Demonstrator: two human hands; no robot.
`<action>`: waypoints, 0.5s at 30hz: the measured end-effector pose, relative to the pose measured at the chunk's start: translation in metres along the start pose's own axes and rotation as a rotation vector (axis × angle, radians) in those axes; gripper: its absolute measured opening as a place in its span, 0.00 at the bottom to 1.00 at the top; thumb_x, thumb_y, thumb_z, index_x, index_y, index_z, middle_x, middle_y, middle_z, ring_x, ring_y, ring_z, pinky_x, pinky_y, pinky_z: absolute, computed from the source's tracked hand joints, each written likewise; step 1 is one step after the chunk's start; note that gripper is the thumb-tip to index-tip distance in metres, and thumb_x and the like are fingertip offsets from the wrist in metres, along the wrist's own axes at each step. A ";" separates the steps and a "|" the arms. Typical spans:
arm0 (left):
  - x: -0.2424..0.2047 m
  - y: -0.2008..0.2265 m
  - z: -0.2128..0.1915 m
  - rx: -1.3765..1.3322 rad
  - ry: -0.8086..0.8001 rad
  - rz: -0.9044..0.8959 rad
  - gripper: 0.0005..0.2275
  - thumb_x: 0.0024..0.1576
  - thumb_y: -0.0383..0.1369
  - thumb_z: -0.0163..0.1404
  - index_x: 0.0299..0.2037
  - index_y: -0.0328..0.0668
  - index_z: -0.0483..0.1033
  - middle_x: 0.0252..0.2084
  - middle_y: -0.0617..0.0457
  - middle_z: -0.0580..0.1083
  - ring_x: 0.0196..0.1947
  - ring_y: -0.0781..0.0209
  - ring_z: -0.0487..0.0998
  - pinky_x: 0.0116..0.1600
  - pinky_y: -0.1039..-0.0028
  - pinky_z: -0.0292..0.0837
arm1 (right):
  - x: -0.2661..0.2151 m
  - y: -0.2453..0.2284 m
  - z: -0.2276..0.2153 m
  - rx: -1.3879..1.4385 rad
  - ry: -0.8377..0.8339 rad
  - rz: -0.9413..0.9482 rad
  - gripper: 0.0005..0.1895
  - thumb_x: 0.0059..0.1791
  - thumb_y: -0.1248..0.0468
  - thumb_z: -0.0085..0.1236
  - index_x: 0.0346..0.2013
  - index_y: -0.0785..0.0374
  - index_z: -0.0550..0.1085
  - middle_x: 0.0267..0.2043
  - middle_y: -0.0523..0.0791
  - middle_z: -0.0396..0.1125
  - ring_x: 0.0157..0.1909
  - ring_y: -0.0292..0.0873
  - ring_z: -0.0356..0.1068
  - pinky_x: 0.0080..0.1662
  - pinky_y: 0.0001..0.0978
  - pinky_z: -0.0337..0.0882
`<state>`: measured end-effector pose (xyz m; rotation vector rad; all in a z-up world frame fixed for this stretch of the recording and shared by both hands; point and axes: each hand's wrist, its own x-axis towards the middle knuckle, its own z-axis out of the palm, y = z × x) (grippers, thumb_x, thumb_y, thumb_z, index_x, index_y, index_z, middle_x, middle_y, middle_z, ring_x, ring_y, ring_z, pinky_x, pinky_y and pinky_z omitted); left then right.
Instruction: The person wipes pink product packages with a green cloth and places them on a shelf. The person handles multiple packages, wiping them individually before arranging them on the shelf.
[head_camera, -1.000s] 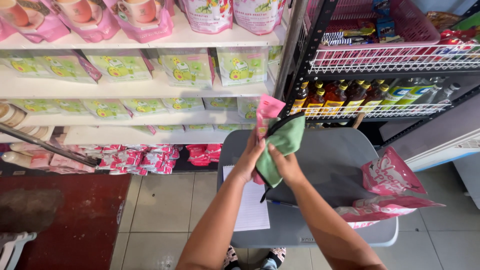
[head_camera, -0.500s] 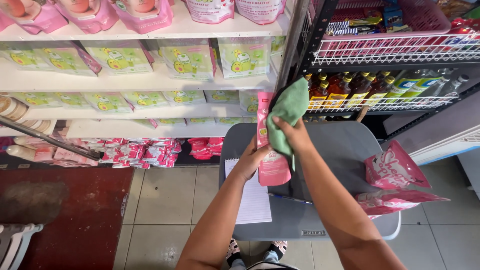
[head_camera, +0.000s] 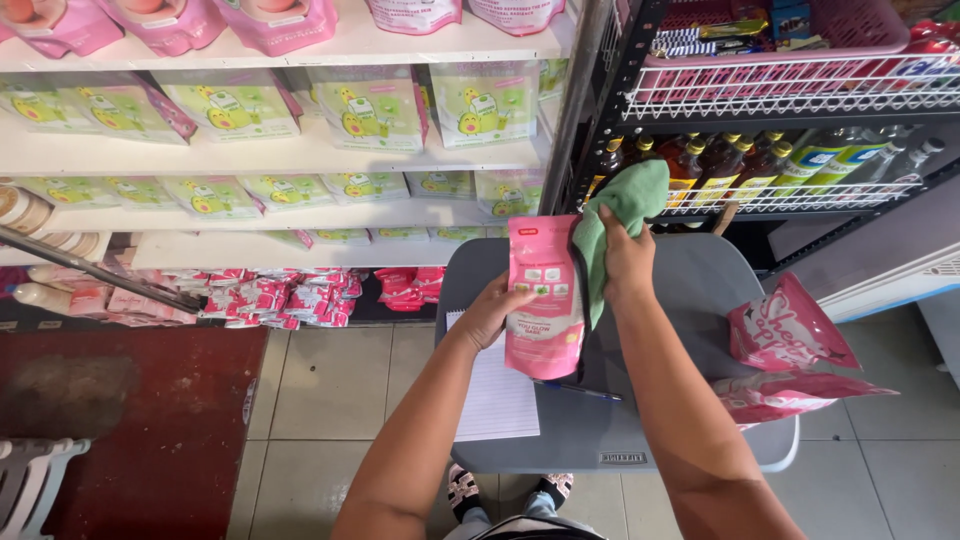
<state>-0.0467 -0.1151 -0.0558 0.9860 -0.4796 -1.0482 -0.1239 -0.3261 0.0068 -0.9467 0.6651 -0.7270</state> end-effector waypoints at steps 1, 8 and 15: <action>0.002 0.006 0.009 -0.001 -0.002 -0.001 0.23 0.57 0.34 0.56 0.63 0.40 0.69 0.55 0.53 0.77 0.55 0.63 0.78 0.60 0.68 0.73 | 0.000 0.005 -0.004 -0.001 0.002 -0.001 0.18 0.50 0.62 0.64 0.51 0.66 0.74 0.46 0.47 0.75 0.44 0.42 0.75 0.45 0.35 0.76; 0.014 0.017 0.027 0.301 0.167 0.182 0.18 0.64 0.40 0.52 0.59 0.39 0.73 0.45 0.56 0.78 0.43 0.70 0.77 0.48 0.74 0.75 | 0.001 0.035 -0.034 0.202 0.144 0.034 0.16 0.52 0.61 0.60 0.53 0.63 0.73 0.47 0.44 0.73 0.44 0.40 0.75 0.45 0.36 0.76; 0.031 0.016 0.016 0.443 0.292 0.178 0.15 0.64 0.34 0.51 0.59 0.41 0.71 0.47 0.55 0.79 0.45 0.65 0.77 0.50 0.73 0.73 | -0.010 0.030 -0.048 -0.229 -0.167 -0.448 0.13 0.56 0.68 0.59 0.55 0.66 0.73 0.50 0.44 0.74 0.49 0.38 0.73 0.51 0.32 0.74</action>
